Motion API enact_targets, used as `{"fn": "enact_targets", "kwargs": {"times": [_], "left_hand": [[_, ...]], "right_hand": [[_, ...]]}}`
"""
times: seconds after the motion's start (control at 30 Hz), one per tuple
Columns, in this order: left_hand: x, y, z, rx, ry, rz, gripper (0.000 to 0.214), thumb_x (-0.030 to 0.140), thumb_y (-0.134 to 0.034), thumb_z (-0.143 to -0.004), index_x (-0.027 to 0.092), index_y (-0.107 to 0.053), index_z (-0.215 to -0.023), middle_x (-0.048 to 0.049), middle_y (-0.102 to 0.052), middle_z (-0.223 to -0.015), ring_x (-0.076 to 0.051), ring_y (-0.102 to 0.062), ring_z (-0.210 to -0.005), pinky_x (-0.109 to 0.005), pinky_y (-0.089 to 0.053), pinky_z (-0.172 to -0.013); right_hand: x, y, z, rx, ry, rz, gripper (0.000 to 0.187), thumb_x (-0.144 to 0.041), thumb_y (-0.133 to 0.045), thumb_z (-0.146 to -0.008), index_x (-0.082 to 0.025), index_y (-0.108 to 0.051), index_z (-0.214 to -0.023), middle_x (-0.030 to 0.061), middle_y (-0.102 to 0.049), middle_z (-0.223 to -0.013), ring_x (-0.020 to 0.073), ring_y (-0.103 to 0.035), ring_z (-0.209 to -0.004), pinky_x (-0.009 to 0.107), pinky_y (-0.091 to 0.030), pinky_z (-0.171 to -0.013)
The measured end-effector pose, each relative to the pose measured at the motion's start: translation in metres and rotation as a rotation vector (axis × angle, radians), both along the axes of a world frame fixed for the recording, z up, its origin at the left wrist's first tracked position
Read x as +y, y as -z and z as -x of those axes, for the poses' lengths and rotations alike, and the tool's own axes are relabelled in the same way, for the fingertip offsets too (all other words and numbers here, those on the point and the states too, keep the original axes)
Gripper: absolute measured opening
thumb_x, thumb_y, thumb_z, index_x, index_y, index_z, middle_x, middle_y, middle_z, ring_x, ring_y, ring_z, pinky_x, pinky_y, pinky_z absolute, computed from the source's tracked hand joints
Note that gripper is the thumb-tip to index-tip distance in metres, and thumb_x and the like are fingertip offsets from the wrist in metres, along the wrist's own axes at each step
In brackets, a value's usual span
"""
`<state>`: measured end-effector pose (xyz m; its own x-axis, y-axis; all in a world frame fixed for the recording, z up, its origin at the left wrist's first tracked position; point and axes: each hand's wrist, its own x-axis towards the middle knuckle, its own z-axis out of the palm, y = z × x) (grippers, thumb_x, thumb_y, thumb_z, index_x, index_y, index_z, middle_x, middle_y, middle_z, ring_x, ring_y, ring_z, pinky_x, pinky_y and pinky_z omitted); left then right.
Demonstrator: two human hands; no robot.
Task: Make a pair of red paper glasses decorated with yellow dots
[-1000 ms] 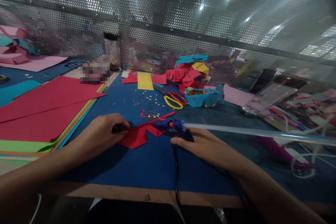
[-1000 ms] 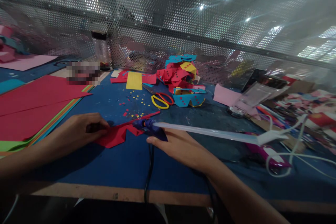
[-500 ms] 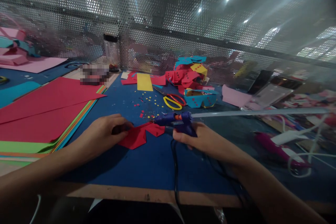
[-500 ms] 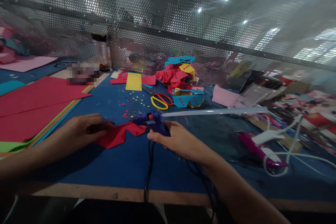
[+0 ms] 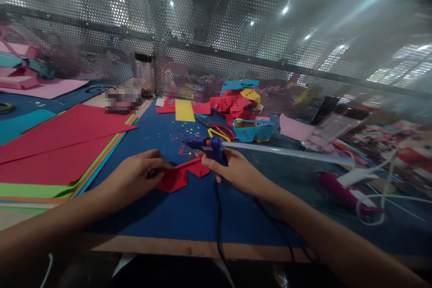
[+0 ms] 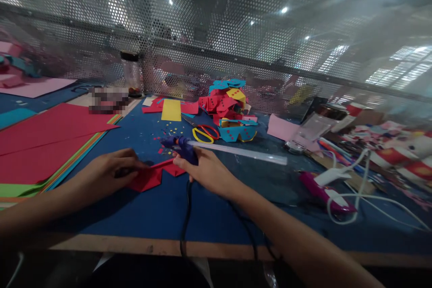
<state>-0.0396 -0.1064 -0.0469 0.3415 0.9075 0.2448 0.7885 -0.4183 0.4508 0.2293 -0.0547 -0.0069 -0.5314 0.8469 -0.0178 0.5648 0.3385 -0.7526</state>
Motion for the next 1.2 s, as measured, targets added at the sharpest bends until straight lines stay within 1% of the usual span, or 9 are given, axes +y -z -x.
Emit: {"fn": "enact_targets", "kwargs": {"times": [0.1,0.2,0.3,0.47,0.6,0.7,0.9,1.07,1.2], "left_hand": [[0.0,0.001,-0.001,0.03,0.026,-0.022,0.034,0.015,-0.05,-0.089,0.026,-0.077,-0.107,-0.0038,-0.068,-0.095,-0.016,-0.065,-0.077,-0.025,-0.046,-0.067],[-0.002,0.0,-0.002,0.065,0.056,-0.064,0.036,0.012,-0.048,-0.09,0.024,-0.077,-0.109,-0.0043,-0.066,-0.093,-0.017,-0.065,-0.082,-0.026,-0.047,-0.071],[-0.003,0.001,-0.003,0.111,0.09,-0.124,0.037,0.012,-0.045,-0.093,0.022,-0.075,-0.112,-0.0053,-0.064,-0.091,-0.019,-0.064,-0.083,-0.028,-0.048,-0.071],[-0.003,0.004,-0.002,0.144,0.156,-0.206,0.036,0.012,-0.042,-0.096,0.019,-0.073,-0.114,-0.0062,-0.063,-0.089,-0.02,-0.061,-0.082,-0.03,-0.048,-0.07],[-0.002,0.004,-0.002,0.213,0.176,-0.241,0.041,0.01,-0.042,-0.097,0.022,-0.07,-0.124,-0.0071,-0.063,-0.09,-0.022,-0.061,-0.081,-0.033,-0.049,-0.07],[-0.003,0.003,-0.004,0.298,0.176,-0.261,0.044,0.01,-0.042,-0.096,0.025,-0.069,-0.127,-0.0074,-0.062,-0.09,-0.023,-0.06,-0.079,-0.035,-0.05,-0.069],[-0.002,0.003,-0.006,0.4,0.174,-0.231,0.041,0.009,-0.044,-0.096,0.023,-0.069,-0.126,-0.0093,-0.063,-0.096,-0.025,-0.06,-0.08,-0.04,-0.051,-0.072],[0.001,0.002,-0.006,0.353,0.196,-0.18,0.041,0.008,-0.04,-0.098,0.021,-0.069,-0.124,-0.0106,-0.063,-0.101,-0.025,-0.06,-0.086,-0.038,-0.051,-0.077],[0.003,-0.002,-0.006,0.305,0.22,-0.152,0.04,0.008,-0.04,-0.099,0.019,-0.069,-0.124,-0.0098,-0.063,-0.097,-0.024,-0.06,-0.085,-0.037,-0.05,-0.078]], "right_hand": [[0.0,0.004,0.004,0.005,-0.031,0.013,0.036,-0.051,-0.058,-0.094,-0.019,-0.067,-0.11,0.0029,-0.069,-0.087,0.0117,-0.057,-0.057,0.026,-0.048,-0.055],[0.0,0.007,0.005,0.013,-0.04,0.018,0.037,-0.052,-0.055,-0.096,-0.02,-0.066,-0.11,0.0038,-0.07,-0.096,0.0113,-0.057,-0.059,0.026,-0.049,-0.057],[-0.001,0.009,0.005,0.005,-0.033,0.011,0.036,-0.051,-0.054,-0.096,-0.019,-0.065,-0.109,0.003,-0.069,-0.095,0.0119,-0.058,-0.06,0.027,-0.05,-0.058],[-0.002,0.007,0.007,-0.094,-0.006,-0.011,0.035,-0.053,-0.055,-0.095,-0.021,-0.064,-0.107,0.0016,-0.068,-0.087,0.0146,-0.06,-0.06,0.028,-0.049,-0.056],[-0.003,0.006,0.007,-0.096,0.003,-0.005,0.037,-0.056,-0.055,-0.095,-0.022,-0.063,-0.108,0.0014,-0.067,-0.084,0.0151,-0.061,-0.061,0.028,-0.05,-0.056],[-0.003,0.006,0.007,-0.072,0.003,0.019,0.038,-0.056,-0.055,-0.095,-0.021,-0.065,-0.108,0.0031,-0.069,-0.09,0.0143,-0.061,-0.06,0.029,-0.052,-0.056],[-0.005,0.004,0.007,-0.098,0.028,0.009,0.036,-0.052,-0.057,-0.095,-0.021,-0.066,-0.109,0.004,-0.071,-0.095,0.013,-0.062,-0.06,0.028,-0.052,-0.06],[-0.004,0.006,0.007,-0.087,0.026,0.016,0.037,-0.054,-0.057,-0.095,-0.021,-0.066,-0.11,0.0043,-0.071,-0.095,0.0126,-0.061,-0.058,0.028,-0.051,-0.056],[-0.002,0.012,0.006,-0.042,0.022,0.033,0.038,-0.056,-0.057,-0.094,-0.022,-0.066,-0.109,0.0039,-0.069,-0.093,0.0141,-0.061,-0.06,0.029,-0.052,-0.055]]}}
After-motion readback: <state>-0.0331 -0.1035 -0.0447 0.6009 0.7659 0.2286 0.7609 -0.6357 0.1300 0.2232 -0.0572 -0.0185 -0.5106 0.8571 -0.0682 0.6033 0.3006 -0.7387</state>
